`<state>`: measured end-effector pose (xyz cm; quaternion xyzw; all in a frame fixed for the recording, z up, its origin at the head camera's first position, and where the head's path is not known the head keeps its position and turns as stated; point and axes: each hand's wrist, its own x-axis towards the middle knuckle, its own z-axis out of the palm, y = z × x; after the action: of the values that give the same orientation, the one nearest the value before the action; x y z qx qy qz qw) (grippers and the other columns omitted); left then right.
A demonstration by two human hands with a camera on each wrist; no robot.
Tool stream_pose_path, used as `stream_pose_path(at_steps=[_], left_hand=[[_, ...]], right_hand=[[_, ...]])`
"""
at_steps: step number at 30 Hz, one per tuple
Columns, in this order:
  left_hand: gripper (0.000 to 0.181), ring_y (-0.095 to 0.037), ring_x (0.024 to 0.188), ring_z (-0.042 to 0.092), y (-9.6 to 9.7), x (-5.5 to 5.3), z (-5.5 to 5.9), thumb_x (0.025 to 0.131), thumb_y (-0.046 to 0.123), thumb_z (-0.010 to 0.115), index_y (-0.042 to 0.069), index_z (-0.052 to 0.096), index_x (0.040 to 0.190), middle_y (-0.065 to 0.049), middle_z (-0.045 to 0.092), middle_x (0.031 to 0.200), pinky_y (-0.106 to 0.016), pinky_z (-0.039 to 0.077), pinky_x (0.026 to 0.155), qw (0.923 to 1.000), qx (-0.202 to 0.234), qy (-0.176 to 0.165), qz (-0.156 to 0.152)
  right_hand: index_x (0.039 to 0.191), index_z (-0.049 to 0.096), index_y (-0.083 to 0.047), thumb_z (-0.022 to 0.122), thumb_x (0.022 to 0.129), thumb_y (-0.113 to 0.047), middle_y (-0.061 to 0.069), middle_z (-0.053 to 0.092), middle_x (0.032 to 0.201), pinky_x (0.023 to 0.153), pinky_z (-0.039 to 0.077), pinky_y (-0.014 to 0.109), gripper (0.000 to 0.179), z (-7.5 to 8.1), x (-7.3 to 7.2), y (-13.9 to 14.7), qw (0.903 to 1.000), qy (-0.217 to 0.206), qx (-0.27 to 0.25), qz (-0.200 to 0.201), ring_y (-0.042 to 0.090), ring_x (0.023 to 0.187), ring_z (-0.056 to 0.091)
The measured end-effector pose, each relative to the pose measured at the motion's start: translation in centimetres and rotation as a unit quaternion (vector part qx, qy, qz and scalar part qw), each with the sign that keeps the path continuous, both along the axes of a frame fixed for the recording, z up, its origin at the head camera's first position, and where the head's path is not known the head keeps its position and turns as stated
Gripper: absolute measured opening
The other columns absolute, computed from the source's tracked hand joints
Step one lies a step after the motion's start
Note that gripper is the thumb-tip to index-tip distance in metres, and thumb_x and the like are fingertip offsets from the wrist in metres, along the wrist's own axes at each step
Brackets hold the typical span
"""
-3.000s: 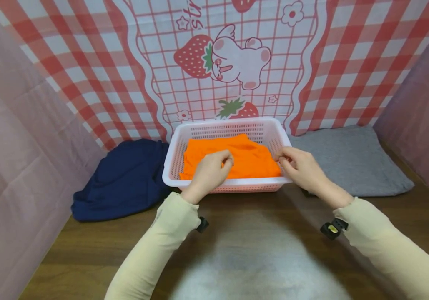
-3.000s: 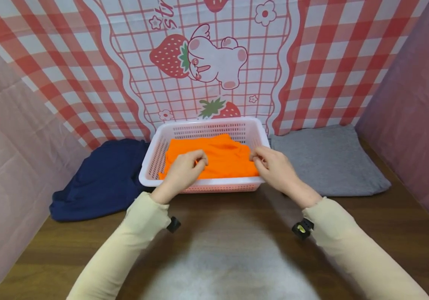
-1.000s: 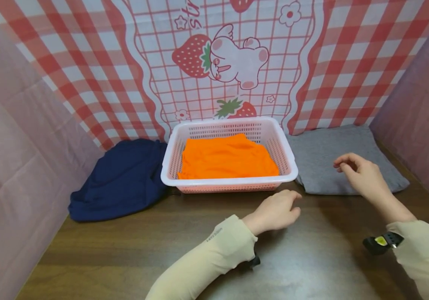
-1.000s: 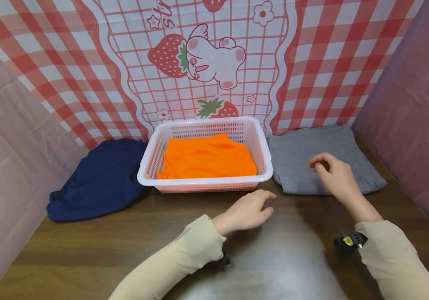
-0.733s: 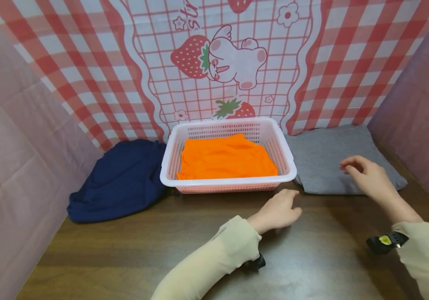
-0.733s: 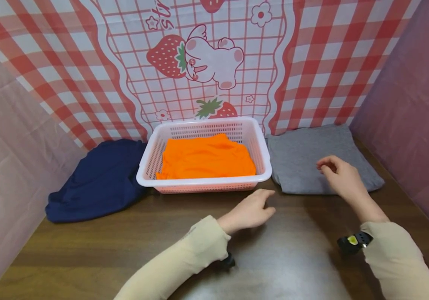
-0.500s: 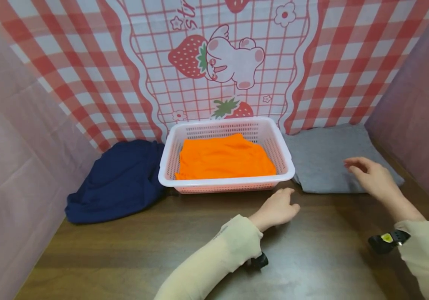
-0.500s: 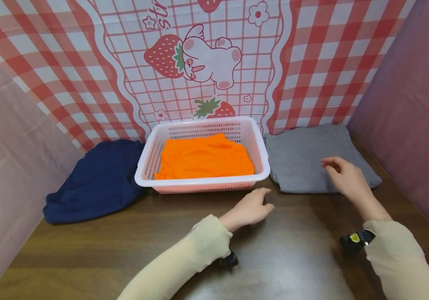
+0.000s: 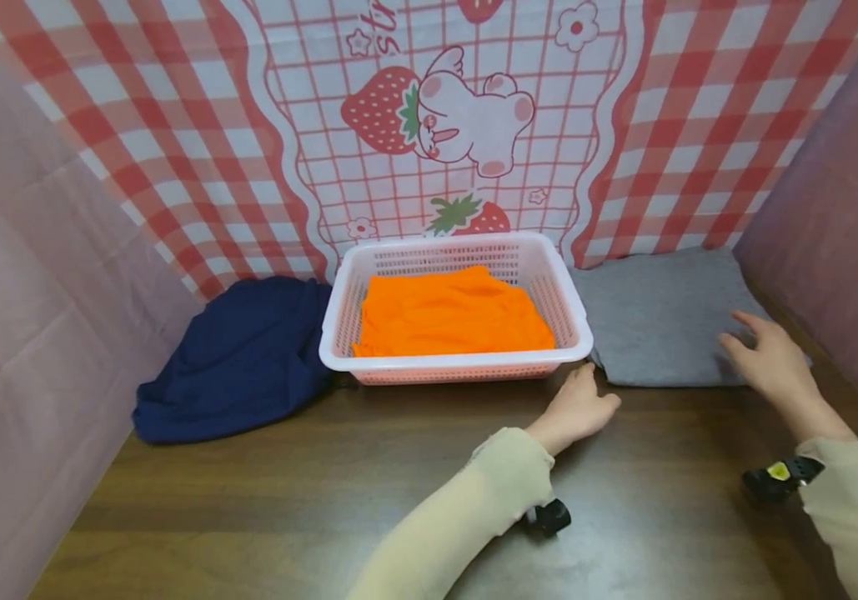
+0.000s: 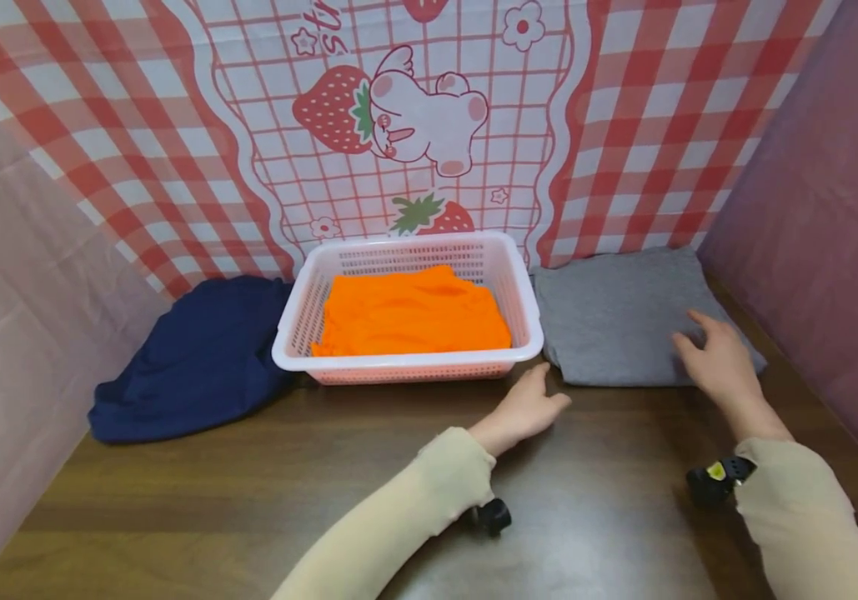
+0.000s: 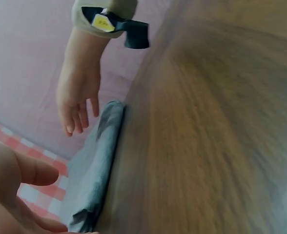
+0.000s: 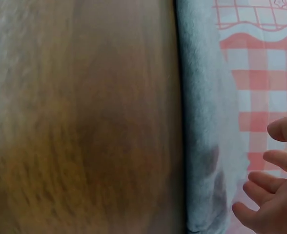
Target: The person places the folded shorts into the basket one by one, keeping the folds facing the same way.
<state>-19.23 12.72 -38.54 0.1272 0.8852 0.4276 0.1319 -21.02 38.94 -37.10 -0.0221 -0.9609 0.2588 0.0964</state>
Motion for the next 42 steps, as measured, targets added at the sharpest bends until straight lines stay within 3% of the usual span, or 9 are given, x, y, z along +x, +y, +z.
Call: stream_pose_path(at_steps=[8, 14, 18, 25, 30, 33, 42], left_hand=[[0.066, -0.011, 0.125, 0.038, 1.4, -0.4, -0.6, 0.082, 0.026, 0.06, 0.013, 0.03, 0.14, -0.002, 0.036, 0.141, -0.022, 0.034, 0.099, 0.9965, 0.063, -0.02, 0.051], [0.079, -0.007, 0.129, 0.03, 1.8, -1.0, -0.7, 0.078, 0.024, 0.065, 0.017, 0.022, 0.144, -0.001, 0.026, 0.147, -0.02, 0.03, 0.101, 0.987, 0.138, -0.059, 0.057], [0.081, -0.006, 0.132, 0.023, 1.9, -1.4, -0.9, 0.078, 0.023, 0.067, 0.016, 0.022, 0.144, 0.002, 0.02, 0.149, -0.02, 0.025, 0.105, 0.981, 0.168, -0.078, 0.058], [0.078, -0.009, 0.132, 0.026, 2.3, -1.6, -1.2, 0.077, 0.024, 0.068, 0.013, 0.027, 0.143, 0.001, 0.024, 0.148, -0.021, 0.026, 0.104, 0.9776, 0.184, -0.082, 0.06], [0.064, -0.011, 0.127, 0.035, 2.3, -1.6, -1.4, 0.079, 0.026, 0.066, 0.016, 0.04, 0.136, 0.001, 0.031, 0.143, -0.024, 0.032, 0.101, 0.9794, 0.173, -0.093, 0.045], [0.054, -0.011, 0.128, 0.033, 2.1, -1.6, -1.5, 0.081, 0.026, 0.064, 0.017, 0.048, 0.131, 0.001, 0.031, 0.144, -0.025, 0.033, 0.101, 0.9802, 0.17, -0.096, 0.034], [0.047, -0.009, 0.121, 0.04, 2.7, -1.2, -1.5, 0.078, 0.018, 0.065, 0.006, 0.057, 0.122, -0.005, 0.045, 0.133, -0.018, 0.034, 0.096, 0.9799, 0.182, -0.065, 0.051]], right_hand=[[0.137, 0.02, 0.013, 0.039, 0.094, -0.028, 0.044, 0.025, 0.13, 0.092, 0.021, 0.065, 0.062, -0.9, 0.0, 1.4, 0.999, -0.006, -0.012, -0.043, 0.059, 0.117, 0.022], [0.137, 0.012, 0.016, 0.037, 0.094, -0.032, 0.045, 0.018, 0.132, 0.096, 0.017, 0.065, 0.068, -1.4, -0.1, 2.2, 0.9968, -0.03, -0.03, -0.067, 0.059, 0.12, 0.016], [0.136, 0.012, 0.017, 0.036, 0.094, -0.034, 0.046, 0.02, 0.13, 0.094, 0.02, 0.064, 0.07, -1.6, -0.1, 2.7, 0.9951, -0.049, -0.03, -0.081, 0.06, 0.117, 0.02], [0.135, 0.013, 0.018, 0.037, 0.093, -0.033, 0.047, 0.023, 0.127, 0.09, 0.024, 0.065, 0.071, -1.8, -0.3, 3.6, 0.995, -0.047, -0.014, -0.087, 0.061, 0.112, 0.025], [0.136, 0.013, 0.016, 0.038, 0.092, -0.037, 0.047, 0.021, 0.127, 0.083, 0.024, 0.069, 0.074, -2.1, -0.2, 3.8, 0.994, -0.06, 0.017, -0.09, 0.063, 0.109, 0.023], [0.136, 0.012, 0.016, 0.037, 0.092, -0.039, 0.047, 0.02, 0.126, 0.082, 0.022, 0.07, 0.075, -2.1, -0.1, 3.8, 0.9935, -0.068, 0.026, -0.087, 0.063, 0.11, 0.02], [0.136, 0.012, 0.016, 0.042, 0.091, -0.037, 0.047, 0.02, 0.123, 0.079, 0.024, 0.069, 0.076, -2.0, 0.2, 4.0, 0.9918, -0.079, 0.056, -0.084, 0.063, 0.106, 0.022]])
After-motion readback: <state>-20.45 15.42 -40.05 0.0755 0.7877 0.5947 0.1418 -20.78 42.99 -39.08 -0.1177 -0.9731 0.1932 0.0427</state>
